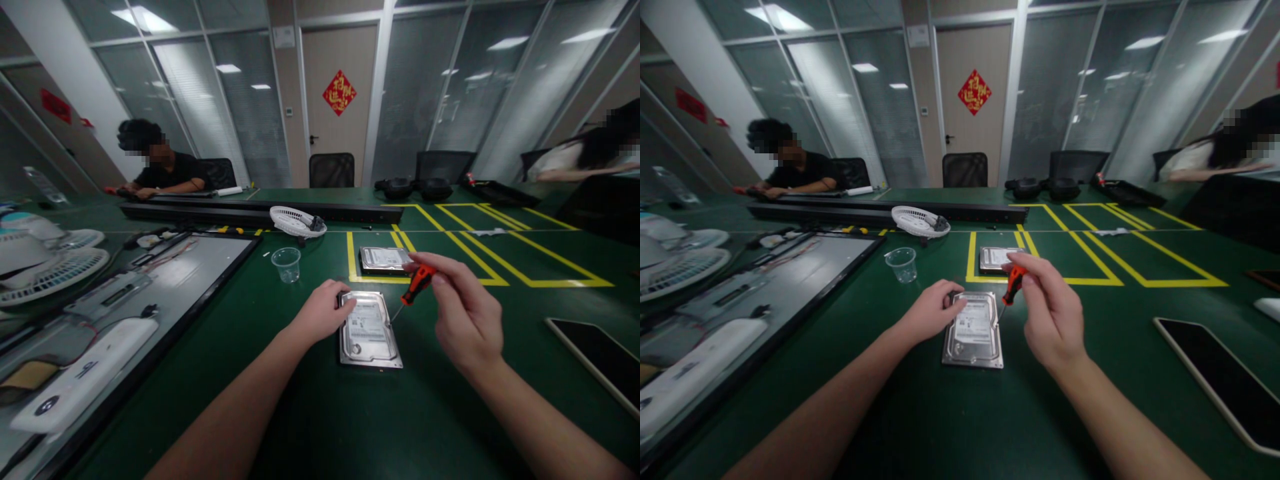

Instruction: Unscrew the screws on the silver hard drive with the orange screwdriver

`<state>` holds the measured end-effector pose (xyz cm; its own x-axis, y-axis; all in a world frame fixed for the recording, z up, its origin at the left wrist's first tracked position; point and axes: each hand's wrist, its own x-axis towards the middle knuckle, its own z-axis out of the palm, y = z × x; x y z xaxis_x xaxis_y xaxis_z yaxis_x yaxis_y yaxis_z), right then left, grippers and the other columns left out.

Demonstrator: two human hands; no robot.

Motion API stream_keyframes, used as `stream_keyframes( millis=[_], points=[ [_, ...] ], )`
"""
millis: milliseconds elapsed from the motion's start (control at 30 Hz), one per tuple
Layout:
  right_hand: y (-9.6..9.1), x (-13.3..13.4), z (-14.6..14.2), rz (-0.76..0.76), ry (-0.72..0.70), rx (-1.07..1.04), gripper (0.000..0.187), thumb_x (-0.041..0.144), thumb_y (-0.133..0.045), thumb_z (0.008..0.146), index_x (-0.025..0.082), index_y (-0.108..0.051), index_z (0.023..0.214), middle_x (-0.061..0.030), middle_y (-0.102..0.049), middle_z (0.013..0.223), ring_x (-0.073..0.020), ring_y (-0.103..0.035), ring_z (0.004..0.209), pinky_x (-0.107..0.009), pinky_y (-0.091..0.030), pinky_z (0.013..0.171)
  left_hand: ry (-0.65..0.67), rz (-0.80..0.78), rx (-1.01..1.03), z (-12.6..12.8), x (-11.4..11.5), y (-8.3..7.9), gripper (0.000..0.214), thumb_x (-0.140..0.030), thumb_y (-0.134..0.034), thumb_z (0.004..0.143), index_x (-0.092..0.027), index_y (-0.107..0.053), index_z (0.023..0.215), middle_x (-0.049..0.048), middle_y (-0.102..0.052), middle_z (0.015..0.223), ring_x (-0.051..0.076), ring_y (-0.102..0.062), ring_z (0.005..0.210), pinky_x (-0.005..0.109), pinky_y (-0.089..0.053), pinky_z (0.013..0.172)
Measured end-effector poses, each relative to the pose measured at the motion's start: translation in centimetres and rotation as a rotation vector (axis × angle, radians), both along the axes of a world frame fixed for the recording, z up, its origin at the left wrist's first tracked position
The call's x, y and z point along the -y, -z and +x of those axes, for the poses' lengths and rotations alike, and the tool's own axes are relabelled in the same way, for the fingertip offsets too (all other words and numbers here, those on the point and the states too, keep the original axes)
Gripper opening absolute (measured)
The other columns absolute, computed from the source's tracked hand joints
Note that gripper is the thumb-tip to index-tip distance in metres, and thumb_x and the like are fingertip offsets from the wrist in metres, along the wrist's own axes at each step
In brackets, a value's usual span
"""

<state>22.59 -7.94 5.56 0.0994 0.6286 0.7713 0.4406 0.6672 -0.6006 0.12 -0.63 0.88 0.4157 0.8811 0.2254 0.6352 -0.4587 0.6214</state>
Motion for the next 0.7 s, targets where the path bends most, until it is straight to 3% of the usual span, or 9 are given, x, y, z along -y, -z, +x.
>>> stream_keyframes(
  millis=[400, 600, 700],
  points=[
    [0.51, -0.77, 0.2, 0.045, 0.046, 0.03, 0.028, 0.019, -0.071, 0.092, 0.026, -0.069, 0.118, -0.0066, -0.068, 0.11, -0.0223, -0.066, 0.1, -0.041, -0.054, 0.089, 0.005, 0.019, 0.0, 0.04, -0.23, 0.3, 0.029, -0.036, -0.061, 0.097, -0.016, -0.073, 0.114, 0.0084, -0.066, 0.103, 0.022, -0.063, 0.089, 0.035, -0.051, 0.083],
    [0.03, -0.17, 0.02, 0.018, 0.006, 0.019, 0.029, 0.022, -0.053, 0.103, 0.026, -0.069, 0.127, -0.0075, -0.073, 0.119, -0.022, -0.069, 0.11, -0.041, -0.055, 0.096, -0.001, 0.008, 0.002, 0.03, -0.2, 0.18, 0.03, -0.036, -0.061, 0.097, -0.016, -0.073, 0.115, 0.0082, -0.066, 0.104, 0.021, -0.063, 0.087, 0.035, -0.05, 0.08],
    [0.15, -0.09, -0.07, -0.027, -0.006, -0.013, 0.03, 0.023, -0.054, 0.103, 0.027, -0.068, 0.129, -0.0073, -0.072, 0.121, -0.0216, -0.071, 0.108, -0.041, -0.056, 0.094, -0.002, 0.002, -0.003, 0.01, -0.14, 0.15, 0.03, -0.036, -0.06, 0.097, -0.016, -0.073, 0.115, 0.0081, -0.066, 0.104, 0.021, -0.062, 0.087, 0.035, -0.049, 0.08]
  ],
)
